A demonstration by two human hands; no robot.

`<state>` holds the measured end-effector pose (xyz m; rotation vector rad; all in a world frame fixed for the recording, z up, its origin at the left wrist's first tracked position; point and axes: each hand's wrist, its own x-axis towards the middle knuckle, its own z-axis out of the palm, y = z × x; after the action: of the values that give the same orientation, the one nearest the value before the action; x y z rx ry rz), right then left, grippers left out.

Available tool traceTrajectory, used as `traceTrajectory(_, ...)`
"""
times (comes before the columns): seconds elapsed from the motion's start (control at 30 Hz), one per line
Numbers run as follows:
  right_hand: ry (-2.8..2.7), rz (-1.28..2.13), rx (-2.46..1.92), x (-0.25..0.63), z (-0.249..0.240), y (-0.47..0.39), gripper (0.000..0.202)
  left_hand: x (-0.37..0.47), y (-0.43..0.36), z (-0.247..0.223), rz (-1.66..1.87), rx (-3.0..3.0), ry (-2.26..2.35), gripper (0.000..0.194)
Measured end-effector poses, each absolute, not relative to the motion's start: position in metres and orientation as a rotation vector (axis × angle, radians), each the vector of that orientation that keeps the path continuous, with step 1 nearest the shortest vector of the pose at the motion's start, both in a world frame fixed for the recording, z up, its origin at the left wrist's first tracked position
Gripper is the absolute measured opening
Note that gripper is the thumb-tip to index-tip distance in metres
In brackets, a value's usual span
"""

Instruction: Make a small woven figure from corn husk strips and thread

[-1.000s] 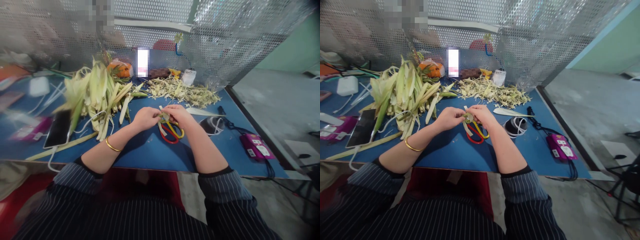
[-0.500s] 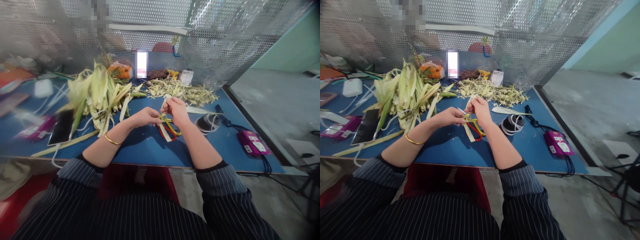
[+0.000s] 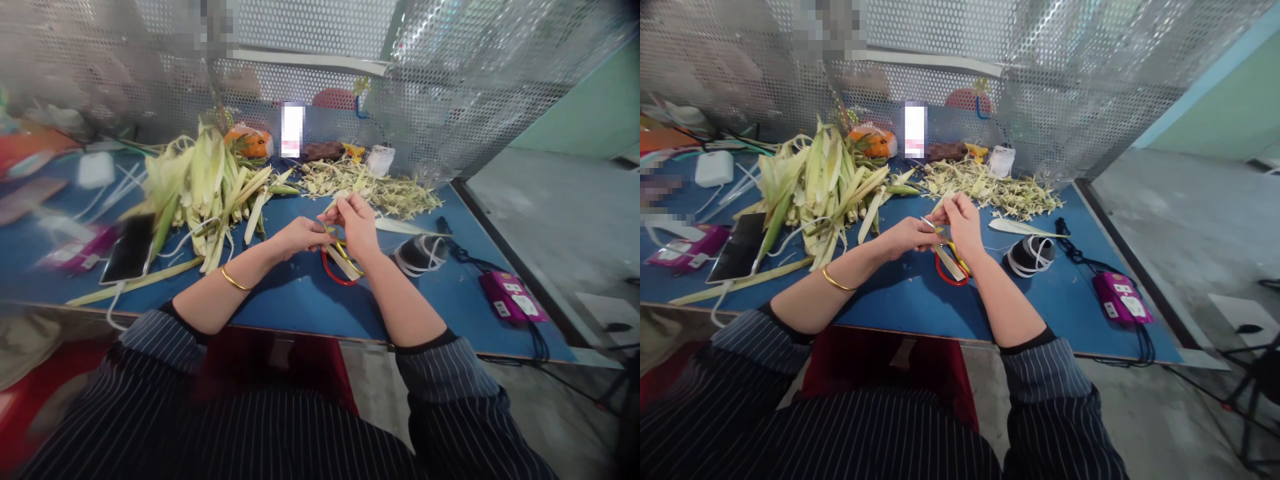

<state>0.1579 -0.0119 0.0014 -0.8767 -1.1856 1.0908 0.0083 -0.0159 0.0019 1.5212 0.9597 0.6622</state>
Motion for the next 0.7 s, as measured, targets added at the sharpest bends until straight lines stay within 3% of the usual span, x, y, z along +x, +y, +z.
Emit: traceTrajectory(0.7,-1.256,1.036,-0.950,0.1588,0.0036,-0.0125,0.034,0.0065,-0.0136,0.0044,0.552,1.515,0.946,0.023)
